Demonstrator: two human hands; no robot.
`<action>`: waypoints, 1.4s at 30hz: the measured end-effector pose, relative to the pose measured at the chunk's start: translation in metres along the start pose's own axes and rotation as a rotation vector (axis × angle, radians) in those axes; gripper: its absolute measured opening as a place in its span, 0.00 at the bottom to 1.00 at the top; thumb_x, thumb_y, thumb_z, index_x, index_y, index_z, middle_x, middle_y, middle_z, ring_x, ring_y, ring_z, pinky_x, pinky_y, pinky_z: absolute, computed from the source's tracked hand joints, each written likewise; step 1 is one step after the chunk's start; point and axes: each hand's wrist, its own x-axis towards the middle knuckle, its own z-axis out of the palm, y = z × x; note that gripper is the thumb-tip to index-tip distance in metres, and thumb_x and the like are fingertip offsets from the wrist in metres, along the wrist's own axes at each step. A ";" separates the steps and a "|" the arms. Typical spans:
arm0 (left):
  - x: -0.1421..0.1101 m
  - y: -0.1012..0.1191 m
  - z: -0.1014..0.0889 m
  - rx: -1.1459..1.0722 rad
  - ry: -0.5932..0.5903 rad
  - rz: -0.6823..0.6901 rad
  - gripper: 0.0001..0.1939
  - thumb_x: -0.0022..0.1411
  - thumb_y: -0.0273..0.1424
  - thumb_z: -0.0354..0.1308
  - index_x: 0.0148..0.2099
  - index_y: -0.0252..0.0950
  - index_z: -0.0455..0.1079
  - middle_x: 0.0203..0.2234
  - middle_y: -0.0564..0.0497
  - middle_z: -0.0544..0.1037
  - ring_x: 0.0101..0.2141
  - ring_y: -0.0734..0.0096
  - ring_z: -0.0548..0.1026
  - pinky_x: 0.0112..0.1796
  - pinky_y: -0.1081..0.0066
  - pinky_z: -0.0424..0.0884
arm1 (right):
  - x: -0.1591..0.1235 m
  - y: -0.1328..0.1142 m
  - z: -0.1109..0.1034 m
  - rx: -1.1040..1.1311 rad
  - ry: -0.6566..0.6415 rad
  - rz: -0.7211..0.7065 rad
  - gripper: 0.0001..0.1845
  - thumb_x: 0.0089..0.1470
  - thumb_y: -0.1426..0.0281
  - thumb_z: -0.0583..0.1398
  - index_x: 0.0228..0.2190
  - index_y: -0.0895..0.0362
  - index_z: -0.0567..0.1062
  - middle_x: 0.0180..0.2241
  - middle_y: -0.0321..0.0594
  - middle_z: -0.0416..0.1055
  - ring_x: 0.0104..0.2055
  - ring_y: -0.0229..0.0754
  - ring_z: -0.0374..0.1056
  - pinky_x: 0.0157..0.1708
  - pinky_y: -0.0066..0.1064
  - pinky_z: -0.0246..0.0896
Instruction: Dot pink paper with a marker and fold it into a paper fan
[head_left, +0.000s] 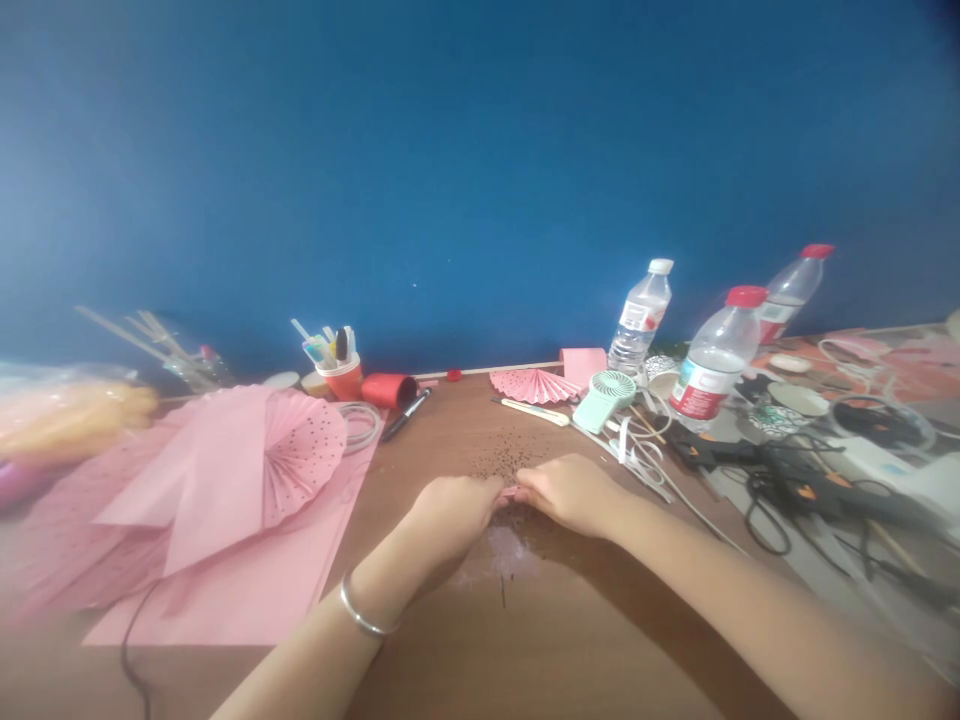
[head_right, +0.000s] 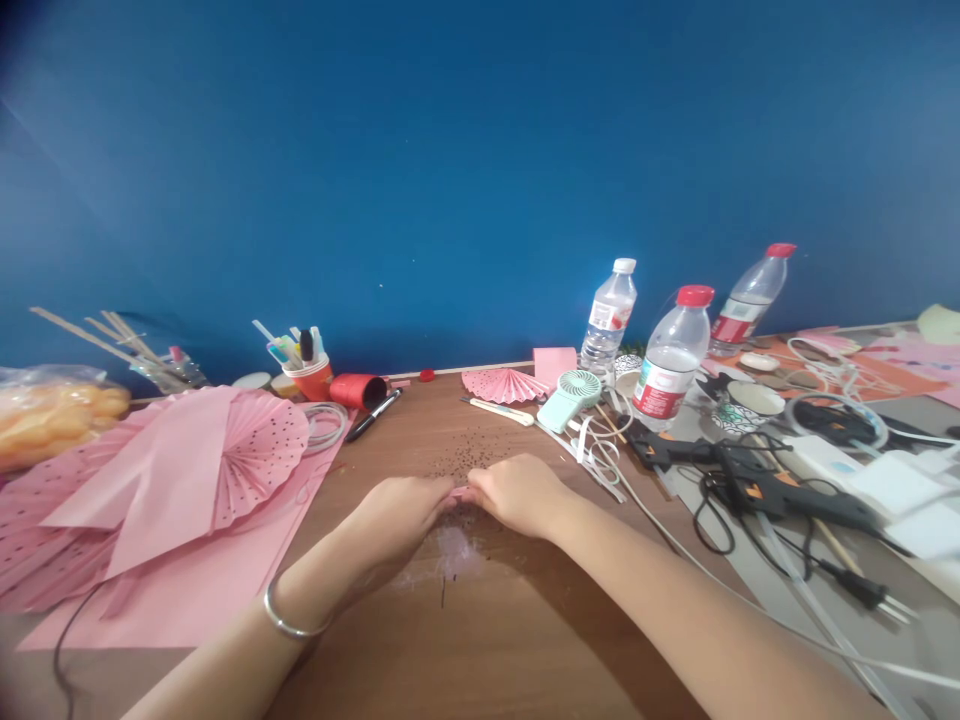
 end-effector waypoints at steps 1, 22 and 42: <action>0.000 0.000 0.000 -0.006 0.008 0.000 0.20 0.64 0.38 0.33 0.37 0.38 0.65 0.29 0.48 0.74 0.30 0.66 0.73 0.30 0.70 0.64 | 0.000 0.000 0.000 -0.002 0.000 0.000 0.26 0.58 0.55 0.38 0.26 0.56 0.67 0.23 0.39 0.72 0.25 0.41 0.68 0.21 0.28 0.40; 0.000 -0.009 0.003 0.022 0.029 0.003 0.20 0.63 0.39 0.34 0.37 0.39 0.67 0.30 0.47 0.75 0.32 0.64 0.73 0.33 0.69 0.64 | -0.001 0.011 0.001 0.049 0.109 -0.053 0.17 0.58 0.65 0.46 0.24 0.57 0.69 0.25 0.37 0.72 0.29 0.39 0.65 0.31 0.30 0.45; 0.006 -0.006 -0.003 -0.338 0.076 -0.091 0.13 0.60 0.32 0.41 0.28 0.36 0.64 0.23 0.50 0.71 0.25 0.70 0.69 0.27 0.73 0.60 | 0.004 -0.002 0.010 1.228 0.303 0.192 0.09 0.49 0.64 0.56 0.29 0.57 0.70 0.24 0.36 0.70 0.27 0.38 0.65 0.27 0.26 0.55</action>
